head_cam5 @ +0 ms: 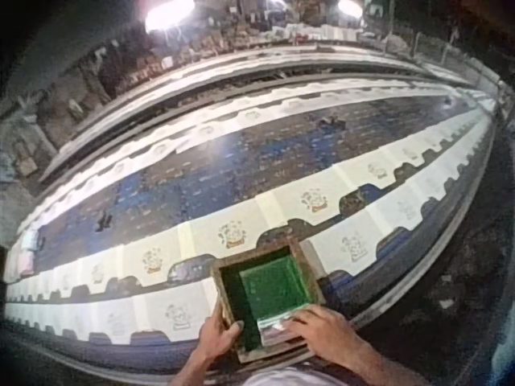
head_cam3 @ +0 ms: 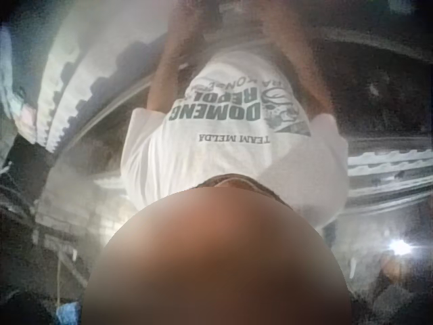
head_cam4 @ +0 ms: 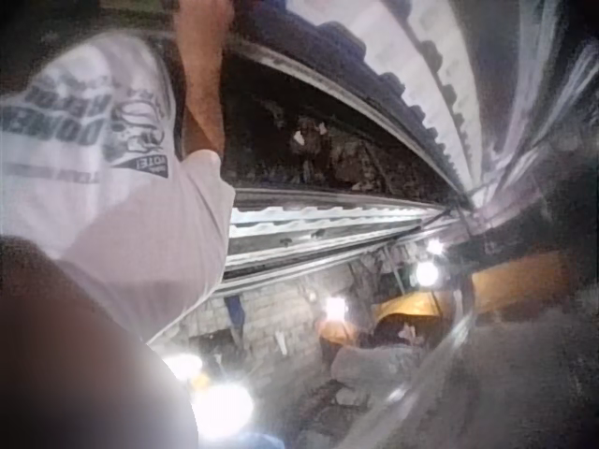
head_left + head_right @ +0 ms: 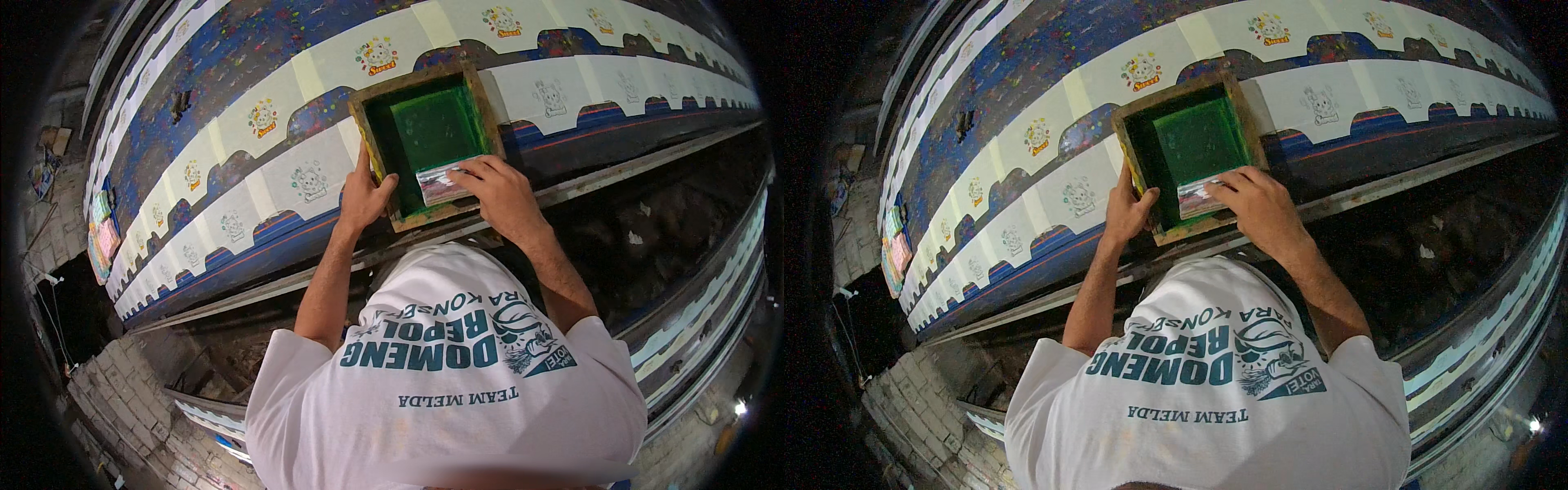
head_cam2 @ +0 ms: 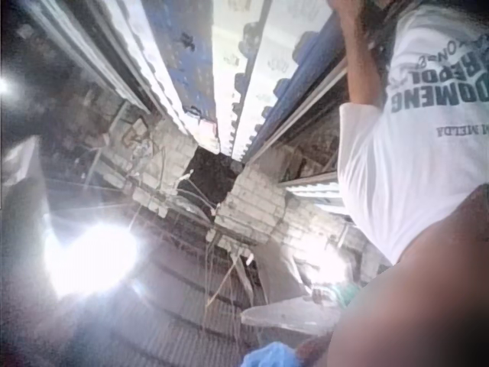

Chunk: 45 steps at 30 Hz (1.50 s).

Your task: The person holds a screen printing frame over a conveyor of folded t-shirts and repeatedly uses a squeegee to pull green ink across the screen, depositing ink onto each shirt as it passes underneath. The shirts move continuously along the line while the person maintains steady pressure and motion with the squeegee.

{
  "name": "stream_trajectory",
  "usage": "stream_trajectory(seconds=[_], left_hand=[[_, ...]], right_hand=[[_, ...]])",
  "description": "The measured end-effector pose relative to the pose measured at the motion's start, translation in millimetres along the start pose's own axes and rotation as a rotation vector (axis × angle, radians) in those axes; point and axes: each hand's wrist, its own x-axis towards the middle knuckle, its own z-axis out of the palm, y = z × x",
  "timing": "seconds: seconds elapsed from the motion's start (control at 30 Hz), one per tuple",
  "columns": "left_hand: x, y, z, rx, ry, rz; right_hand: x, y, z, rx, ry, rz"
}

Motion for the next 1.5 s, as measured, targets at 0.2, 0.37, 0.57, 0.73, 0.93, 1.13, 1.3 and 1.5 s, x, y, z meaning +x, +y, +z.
stream_trajectory(seconds=[0.2,0.37,0.57,0.73,0.93,1.13,1.3,1.5], left_hand=[[1.6,-8.9,2.5,-0.033,0.017,0.015],[0.9,-4.6,1.0,0.007,0.009,0.050],[0.4,-4.5,0.9,0.092,0.012,0.099],[0.5,0.4,0.1,0.187,0.019,0.098],[-2.5,10.7,-2.8,0.176,-0.031,0.040],[-2.9,13.7,1.3,0.181,0.029,0.081],[-4.1,16.8,-4.2,0.140,-0.024,0.097],[-0.7,8.3,1.2,0.159,0.000,0.054]], right_hand=[[2.5,-1.7,-3.7,-0.019,-0.024,-0.005],[3.0,-0.5,0.3,-0.032,-0.019,0.005],[7.7,-1.5,-2.4,-0.046,0.018,-0.034],[16.1,-21.4,-2.7,-0.039,-0.089,0.065],[23.2,-19.6,-10.6,-0.021,-0.140,-0.082],[89.8,23.7,-19.8,0.078,-0.081,-0.046],[138.0,32.2,-7.9,-0.013,0.038,0.001],[60.5,9.4,-3.5,0.001,-0.011,-0.034]])
